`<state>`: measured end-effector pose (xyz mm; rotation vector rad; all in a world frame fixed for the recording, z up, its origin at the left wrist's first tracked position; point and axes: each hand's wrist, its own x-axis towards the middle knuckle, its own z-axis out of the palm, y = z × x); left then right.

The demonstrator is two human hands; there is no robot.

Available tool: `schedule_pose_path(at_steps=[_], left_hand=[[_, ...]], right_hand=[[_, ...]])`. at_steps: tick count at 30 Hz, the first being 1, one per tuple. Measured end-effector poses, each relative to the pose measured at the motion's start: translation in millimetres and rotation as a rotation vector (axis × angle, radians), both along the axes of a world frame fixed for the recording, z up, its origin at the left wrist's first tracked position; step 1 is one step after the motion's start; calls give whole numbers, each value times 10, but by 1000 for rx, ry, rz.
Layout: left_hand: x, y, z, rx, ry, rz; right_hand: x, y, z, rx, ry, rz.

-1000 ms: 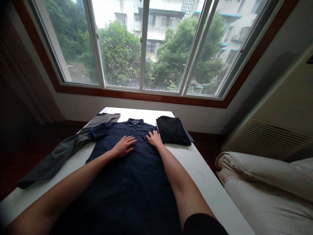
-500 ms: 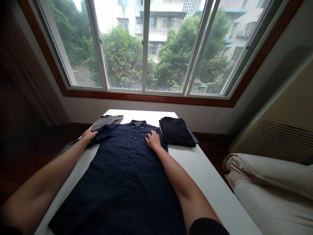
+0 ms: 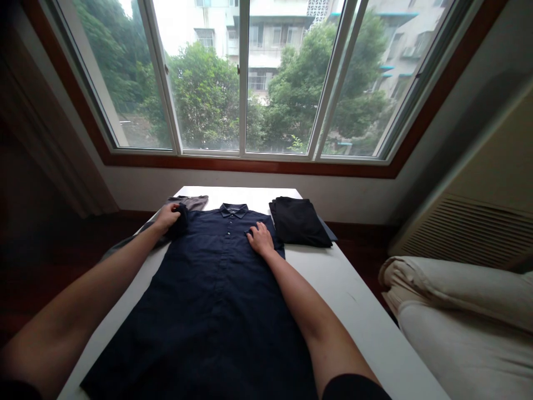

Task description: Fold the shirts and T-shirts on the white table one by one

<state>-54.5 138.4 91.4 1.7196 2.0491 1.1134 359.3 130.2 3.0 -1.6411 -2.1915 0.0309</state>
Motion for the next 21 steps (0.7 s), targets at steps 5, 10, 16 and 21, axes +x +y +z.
schedule_pose_path(at_steps=[5,10,16,21], left_hand=[[418,-163,-69,-111,186,-142],[649,-247,-329,-215,451,-146],[621,-163,-700,-273,563,-141],[551,-41,-883,-344,585,-79]], right_hand=[[-16,-42,52,-28,-19,-4],[-24,-88,102,-63,-35,-12],[-15,-57,73,-35,-4,4],[95,43,96,-89,65,-34]])
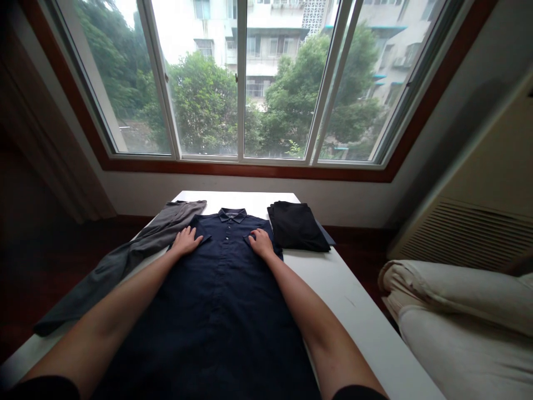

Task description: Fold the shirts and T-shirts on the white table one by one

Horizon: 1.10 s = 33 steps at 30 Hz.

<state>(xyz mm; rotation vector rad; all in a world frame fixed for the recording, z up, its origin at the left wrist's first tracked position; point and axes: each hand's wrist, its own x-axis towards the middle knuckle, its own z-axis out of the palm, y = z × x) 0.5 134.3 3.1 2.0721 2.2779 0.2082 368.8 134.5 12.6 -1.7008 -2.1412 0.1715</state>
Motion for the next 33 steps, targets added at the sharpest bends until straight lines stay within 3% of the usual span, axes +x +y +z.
schedule_pose_path(at_steps=[4,11,22,28,33], left_hand=[[-32,101,-30,-22,-3,-14],[-43,144,12,-38,-13,1],[-31,-240,7,167,81,-158],[43,-410,-90,41,24,-147],[48,-393,-83,-1,-18,-160]], right_hand=[[178,14,15,25,-71,-5],[289,-65,-41,-133,-178,10],[132,-18,-14,-162,-245,8],[-23,-119,-81,-132,-175,-67],[-20,-96,-115,-178,-157,-63]])
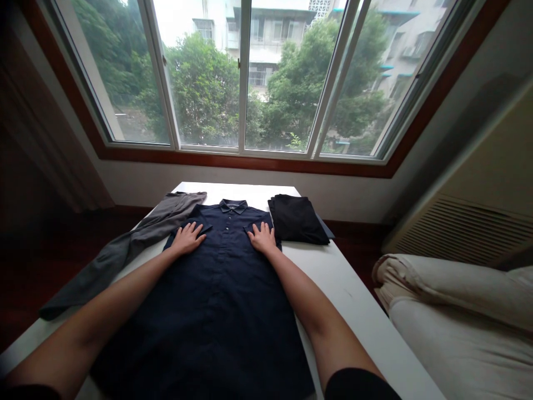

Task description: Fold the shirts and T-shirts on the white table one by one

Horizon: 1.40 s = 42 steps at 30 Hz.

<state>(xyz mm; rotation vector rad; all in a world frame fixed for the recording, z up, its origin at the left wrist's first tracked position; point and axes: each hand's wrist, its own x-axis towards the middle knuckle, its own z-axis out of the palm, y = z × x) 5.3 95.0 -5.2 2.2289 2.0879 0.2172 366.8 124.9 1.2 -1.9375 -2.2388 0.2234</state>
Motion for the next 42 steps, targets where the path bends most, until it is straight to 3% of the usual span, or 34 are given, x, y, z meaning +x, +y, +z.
schedule_pose_path(at_steps=[10,16,19,25,31,36,42], left_hand=[[39,206,99,-14,7,27],[-41,89,59,22,42,-20],[-106,-60,24,54,47,-67],[-64,-611,76,35,23,-140],[8,-1446,192,41,-1,-289],[-146,-2074,268,51,-19,-401],[-368,-2604,324,67,3,-526]], right_hand=[[-27,240,67,-17,23,-8],[7,-41,48,133,14,-10],[88,-254,21,138,-15,22],[240,-591,74,73,-55,107],[324,-937,124,29,-61,162],[357,-1309,187,60,-45,213],[201,-2060,309,50,22,544]])
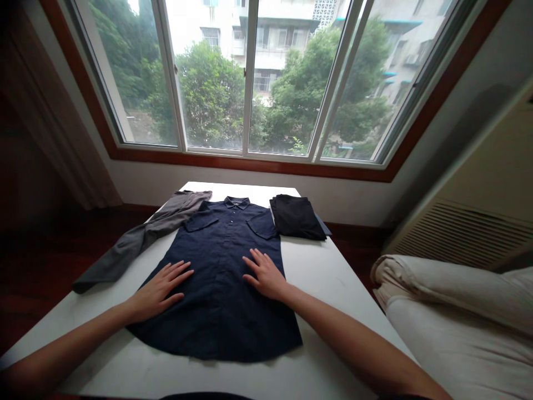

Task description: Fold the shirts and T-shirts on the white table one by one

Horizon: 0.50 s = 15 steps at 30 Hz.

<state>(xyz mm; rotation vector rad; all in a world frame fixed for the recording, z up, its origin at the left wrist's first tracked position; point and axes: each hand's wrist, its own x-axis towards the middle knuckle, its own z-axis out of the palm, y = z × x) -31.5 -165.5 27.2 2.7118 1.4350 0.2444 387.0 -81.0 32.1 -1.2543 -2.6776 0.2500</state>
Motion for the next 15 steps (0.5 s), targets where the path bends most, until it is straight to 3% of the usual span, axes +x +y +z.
schedule_pose_path(at_steps=[4,7,10,15], left_hand=[[42,-225,36,-4,-1,-30],[57,-166,70,0,-12,-66],[-55,215,117,64,-36,-19],[-466,1343,242,244,-31,302]], right_hand=[[-66,-337,59,-43,1,77],[-68,-422,96,-71,3,66],[-69,-449,127,-84,-2,63],[-105,-501,165,-87,-14,47]])
